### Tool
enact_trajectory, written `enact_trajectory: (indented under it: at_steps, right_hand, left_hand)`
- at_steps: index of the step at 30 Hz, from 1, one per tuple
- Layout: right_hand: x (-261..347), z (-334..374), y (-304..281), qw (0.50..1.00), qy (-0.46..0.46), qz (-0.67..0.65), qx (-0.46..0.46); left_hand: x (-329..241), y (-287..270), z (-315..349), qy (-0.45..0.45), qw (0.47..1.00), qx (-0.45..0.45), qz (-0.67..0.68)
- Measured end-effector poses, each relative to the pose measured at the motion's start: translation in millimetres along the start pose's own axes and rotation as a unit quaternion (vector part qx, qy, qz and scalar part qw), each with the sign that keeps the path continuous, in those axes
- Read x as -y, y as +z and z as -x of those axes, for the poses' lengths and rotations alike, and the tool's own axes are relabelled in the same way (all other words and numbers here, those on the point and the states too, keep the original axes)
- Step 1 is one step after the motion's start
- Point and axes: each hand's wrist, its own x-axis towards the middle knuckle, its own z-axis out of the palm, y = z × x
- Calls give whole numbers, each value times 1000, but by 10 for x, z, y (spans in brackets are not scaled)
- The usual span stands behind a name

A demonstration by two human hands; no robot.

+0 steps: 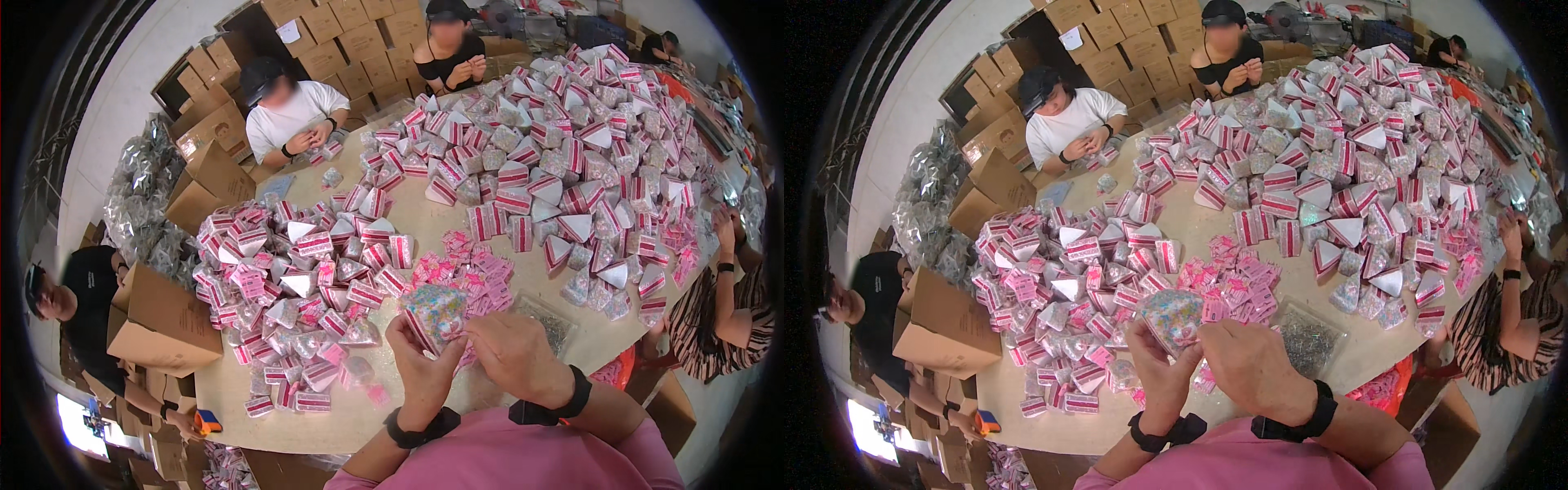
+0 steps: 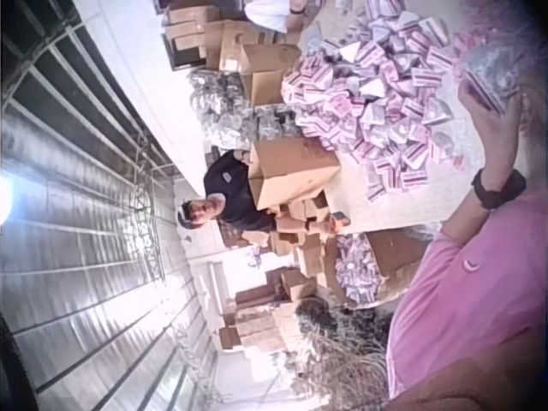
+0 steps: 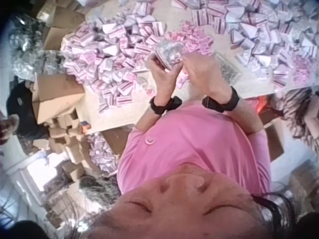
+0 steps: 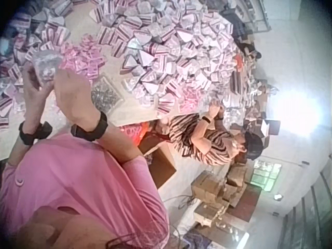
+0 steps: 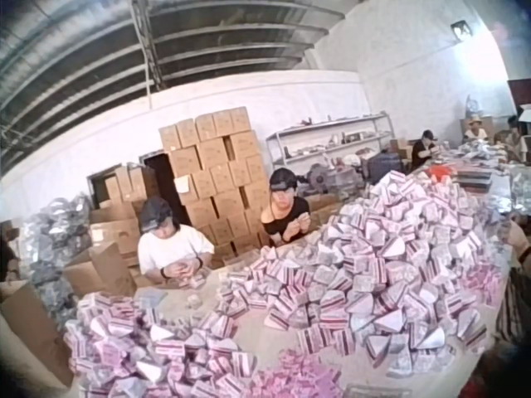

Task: Picking small items from a tray and packing them into small triangular plastic packages.

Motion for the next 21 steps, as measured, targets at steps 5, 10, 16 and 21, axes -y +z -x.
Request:
enact_trajectory:
  at_steps: [5, 10, 16, 21]
  right_hand:
    - [-3, 5, 8, 1000, 0, 1, -2]
    - [-22, 22, 17, 1000, -3, 5, 1]
    - [-19, 40, 34, 999, 1, 30, 12]
    - [-45, 66, 72, 997, -12, 70, 31]
  left_hand:
    - [18, 5, -2, 5, 1000, -7, -12]
    - [16, 4, 3, 5, 1000, -7, -16]
    - [51, -16, 13, 37, 997, -15, -70]
    - [59, -27, 19, 49, 990, -30, -130]
